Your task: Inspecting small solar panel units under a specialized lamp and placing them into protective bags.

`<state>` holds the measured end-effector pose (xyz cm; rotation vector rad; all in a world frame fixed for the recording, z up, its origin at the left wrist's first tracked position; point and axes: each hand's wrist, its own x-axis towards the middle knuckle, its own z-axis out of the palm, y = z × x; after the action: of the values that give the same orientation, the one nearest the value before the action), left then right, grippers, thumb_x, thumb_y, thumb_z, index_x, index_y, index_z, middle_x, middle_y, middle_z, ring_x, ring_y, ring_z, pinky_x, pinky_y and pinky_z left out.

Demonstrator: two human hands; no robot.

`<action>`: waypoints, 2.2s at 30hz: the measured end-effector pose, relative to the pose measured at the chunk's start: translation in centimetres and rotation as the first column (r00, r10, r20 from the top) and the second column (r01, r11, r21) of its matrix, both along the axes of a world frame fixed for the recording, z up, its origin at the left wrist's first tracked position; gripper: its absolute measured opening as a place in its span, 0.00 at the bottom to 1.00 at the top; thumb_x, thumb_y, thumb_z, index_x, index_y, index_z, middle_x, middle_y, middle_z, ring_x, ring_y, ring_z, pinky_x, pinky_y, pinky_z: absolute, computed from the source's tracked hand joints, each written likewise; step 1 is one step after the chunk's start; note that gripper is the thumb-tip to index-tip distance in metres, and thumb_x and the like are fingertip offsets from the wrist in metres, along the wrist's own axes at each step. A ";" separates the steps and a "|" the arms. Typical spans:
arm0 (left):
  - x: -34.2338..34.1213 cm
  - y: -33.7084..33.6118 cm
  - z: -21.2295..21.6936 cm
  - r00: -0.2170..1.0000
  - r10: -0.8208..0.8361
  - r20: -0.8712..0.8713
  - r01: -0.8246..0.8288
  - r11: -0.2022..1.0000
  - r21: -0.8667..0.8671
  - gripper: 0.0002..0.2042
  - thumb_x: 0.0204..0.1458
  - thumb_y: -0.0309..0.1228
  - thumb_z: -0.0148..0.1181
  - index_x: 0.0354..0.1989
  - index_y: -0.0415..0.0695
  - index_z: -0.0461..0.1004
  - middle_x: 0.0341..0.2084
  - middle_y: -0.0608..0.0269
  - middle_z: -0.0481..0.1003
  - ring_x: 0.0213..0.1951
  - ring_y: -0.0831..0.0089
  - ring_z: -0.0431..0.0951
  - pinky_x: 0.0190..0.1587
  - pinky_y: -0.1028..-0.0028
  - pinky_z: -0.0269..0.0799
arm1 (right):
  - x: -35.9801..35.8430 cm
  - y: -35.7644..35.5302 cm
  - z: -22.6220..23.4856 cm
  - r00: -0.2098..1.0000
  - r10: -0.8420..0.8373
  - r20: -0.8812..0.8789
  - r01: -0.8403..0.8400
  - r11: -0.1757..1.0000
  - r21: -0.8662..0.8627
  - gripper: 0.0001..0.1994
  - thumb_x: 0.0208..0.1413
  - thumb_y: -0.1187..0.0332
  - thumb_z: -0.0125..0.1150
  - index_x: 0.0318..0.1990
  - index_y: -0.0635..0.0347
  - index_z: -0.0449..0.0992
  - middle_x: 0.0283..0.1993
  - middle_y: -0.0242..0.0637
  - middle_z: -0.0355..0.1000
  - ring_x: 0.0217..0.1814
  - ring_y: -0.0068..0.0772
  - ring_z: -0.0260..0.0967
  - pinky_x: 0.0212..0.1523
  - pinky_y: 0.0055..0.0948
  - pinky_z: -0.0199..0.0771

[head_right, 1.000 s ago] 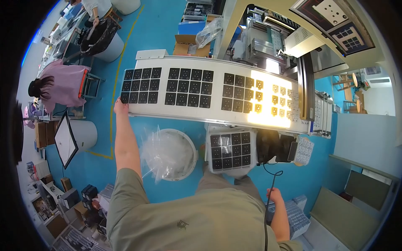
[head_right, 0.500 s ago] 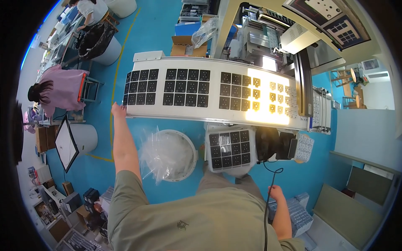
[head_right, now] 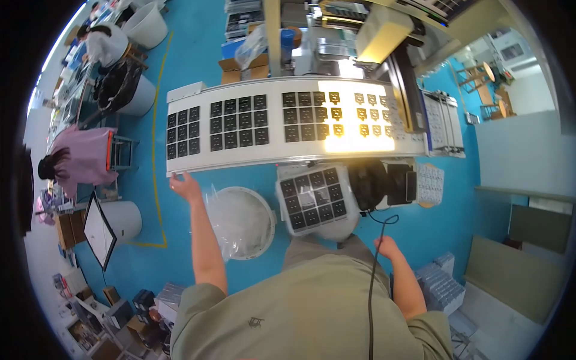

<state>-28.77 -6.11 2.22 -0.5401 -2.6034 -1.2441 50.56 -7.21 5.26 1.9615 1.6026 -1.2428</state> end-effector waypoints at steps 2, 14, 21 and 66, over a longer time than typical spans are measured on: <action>8.6 -0.1 1.3 0.995 -0.093 0.039 0.092 0.995 0.030 0.19 0.57 0.29 0.59 0.53 0.31 0.68 0.47 0.44 0.70 0.51 0.50 0.69 0.56 0.57 0.65 | -1.2 0.2 -0.7 0.996 0.083 -0.029 -0.084 0.995 -0.045 0.19 0.55 0.54 0.61 0.38 0.64 0.82 0.35 0.50 0.80 0.39 0.53 0.78 0.42 0.43 0.76; 43.7 -5.1 3.3 0.402 -0.576 0.712 0.836 0.548 -0.028 0.15 0.60 0.39 0.59 0.32 0.36 0.79 0.23 0.49 0.79 0.29 0.59 0.80 0.35 0.62 0.73 | 5.4 5.2 -3.7 0.936 0.292 -0.198 -0.278 0.956 0.096 0.17 0.60 0.57 0.59 0.39 0.66 0.80 0.29 0.42 0.79 0.31 0.37 0.77 0.35 0.38 0.77; 41.9 -15.7 -2.8 0.504 -0.229 0.833 0.853 0.284 -0.438 0.23 0.58 0.48 0.56 0.27 0.38 0.81 0.26 0.48 0.81 0.32 0.58 0.84 0.40 0.60 0.77 | 16.2 6.8 -7.4 0.970 -0.232 -0.079 0.206 0.945 -0.254 0.18 0.63 0.54 0.59 0.35 0.63 0.79 0.27 0.40 0.76 0.22 0.31 0.72 0.22 0.34 0.75; 44.1 -14.0 -3.2 0.434 -0.340 0.834 0.898 0.239 -0.370 0.22 0.55 0.49 0.58 0.39 0.39 0.83 0.41 0.43 0.81 0.47 0.48 0.80 0.52 0.55 0.74 | 13.4 5.2 -8.1 0.989 -0.064 -0.132 0.042 0.986 -0.164 0.18 0.58 0.56 0.59 0.29 0.65 0.81 0.22 0.41 0.76 0.19 0.38 0.72 0.23 0.37 0.75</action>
<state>15.31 -20.09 -0.99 -1.9649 -3.6088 -0.0680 63.99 -2.05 -2.87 1.8661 1.4678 -1.5078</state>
